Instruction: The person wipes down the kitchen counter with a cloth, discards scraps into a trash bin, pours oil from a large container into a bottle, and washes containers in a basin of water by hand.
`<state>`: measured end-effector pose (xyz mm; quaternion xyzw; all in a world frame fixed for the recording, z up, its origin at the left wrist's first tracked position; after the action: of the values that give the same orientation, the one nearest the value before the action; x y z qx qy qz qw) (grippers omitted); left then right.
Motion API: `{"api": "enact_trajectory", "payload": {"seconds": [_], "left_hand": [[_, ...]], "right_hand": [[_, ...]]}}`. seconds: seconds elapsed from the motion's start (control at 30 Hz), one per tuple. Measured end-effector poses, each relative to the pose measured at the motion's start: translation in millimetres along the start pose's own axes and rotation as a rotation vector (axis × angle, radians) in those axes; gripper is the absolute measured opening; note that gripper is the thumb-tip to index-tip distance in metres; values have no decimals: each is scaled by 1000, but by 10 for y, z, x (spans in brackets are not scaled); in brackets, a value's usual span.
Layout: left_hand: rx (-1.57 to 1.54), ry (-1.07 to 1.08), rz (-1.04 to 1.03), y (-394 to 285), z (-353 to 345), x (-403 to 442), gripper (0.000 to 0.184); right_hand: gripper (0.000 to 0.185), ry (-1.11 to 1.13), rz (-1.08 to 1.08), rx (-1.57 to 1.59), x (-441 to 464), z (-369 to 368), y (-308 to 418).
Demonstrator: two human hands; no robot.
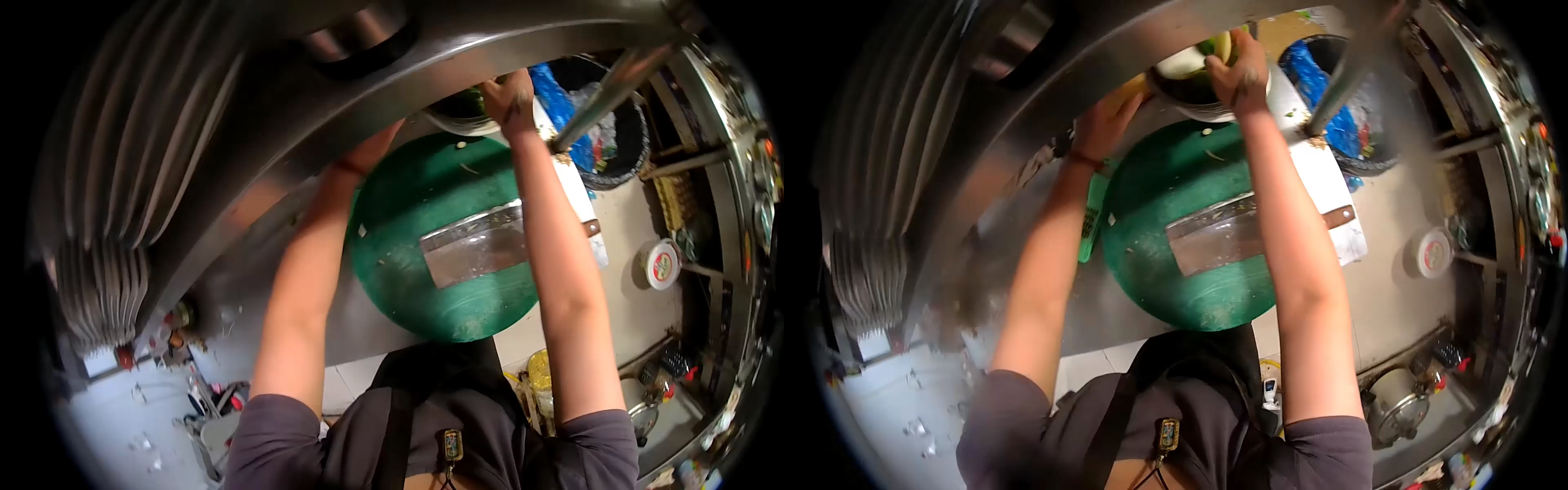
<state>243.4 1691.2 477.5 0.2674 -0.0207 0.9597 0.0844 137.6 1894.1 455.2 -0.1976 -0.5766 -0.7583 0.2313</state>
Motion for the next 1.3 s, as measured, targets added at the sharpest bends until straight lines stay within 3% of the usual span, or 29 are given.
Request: {"api": "enact_trajectory", "payload": {"seconds": [0.07,0.13,0.2,0.23,0.27,0.4,0.5,0.6,0.67,0.73,0.8,0.87,0.9,0.97,1.07,1.13,1.17,1.2,1.27,1.3], "left_hand": [[-323,63,448,432,15,-821,50],[-200,421,575,805,-50,-1744,83],[100,709,911,776,-9,-2393,100],[100,712,922,759,20,-2497,100],[63,695,914,751,41,-2586,104],[-67,595,989,811,106,-2763,109],[-176,465,974,798,400,-2822,108],[-280,364,1059,816,771,-3215,103],[-252,288,1134,726,1105,-3555,104],[-243,203,1220,683,1502,-3852,104],[-198,254,1308,580,1710,-4208,104],[-181,173,1377,450,1922,-4494,103],[-182,135,1417,394,2032,-4650,102],[-156,40,1399,288,2138,-4931,101],[-187,-56,1508,223,2324,-5149,100],[-242,-80,1635,219,2380,-5251,100],[-256,-96,1653,227,2385,-5289,100],[-278,-145,1670,293,2418,-5320,100],[-346,-217,1697,493,2504,-5470,100],[-373,-216,1696,582,2550,-5619,100]], "right_hand": [[51,207,-27,-258,27,-343,-584],[52,291,9,-459,-10,-517,-729],[49,345,83,-537,-70,-441,-502],[47,370,121,-575,-104,-405,-401],[28,296,298,-603,-117,-382,-272],[4,194,490,-482,-226,-309,18],[10,349,408,-524,-391,-311,-315],[19,575,418,-601,-620,-382,-1276],[28,521,22,-427,-589,-325,-16],[40,335,205,-447,-734,-414,406],[49,246,478,-484,-952,-643,737],[57,380,508,-369,-1355,-1043,751],[59,572,542,-303,-1501,-1269,912],[58,856,387,-100,-1917,-1729,1151],[66,996,640,149,-2520,-2283,1187],[65,1259,250,212,-2572,-2464,1504],[63,1314,324,166,-2558,-2517,1707],[66,1309,314,229,-2639,-2769,1388],[70,1264,543,-155,-2598,-3157,1388],[70,1299,364,-79,-2483,-3344,1616]]}}
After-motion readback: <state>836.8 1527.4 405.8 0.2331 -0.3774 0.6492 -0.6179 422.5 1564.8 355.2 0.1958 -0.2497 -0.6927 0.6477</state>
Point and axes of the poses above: each hand's wrist, its own x-axis towards the middle knuckle, its own z-axis out of the back of the hand, y = z × x, the point moved 3 cm from there along x, towards the middle knuckle, and after that the axes turned 11 degrees about z, right-handed, at the moved point
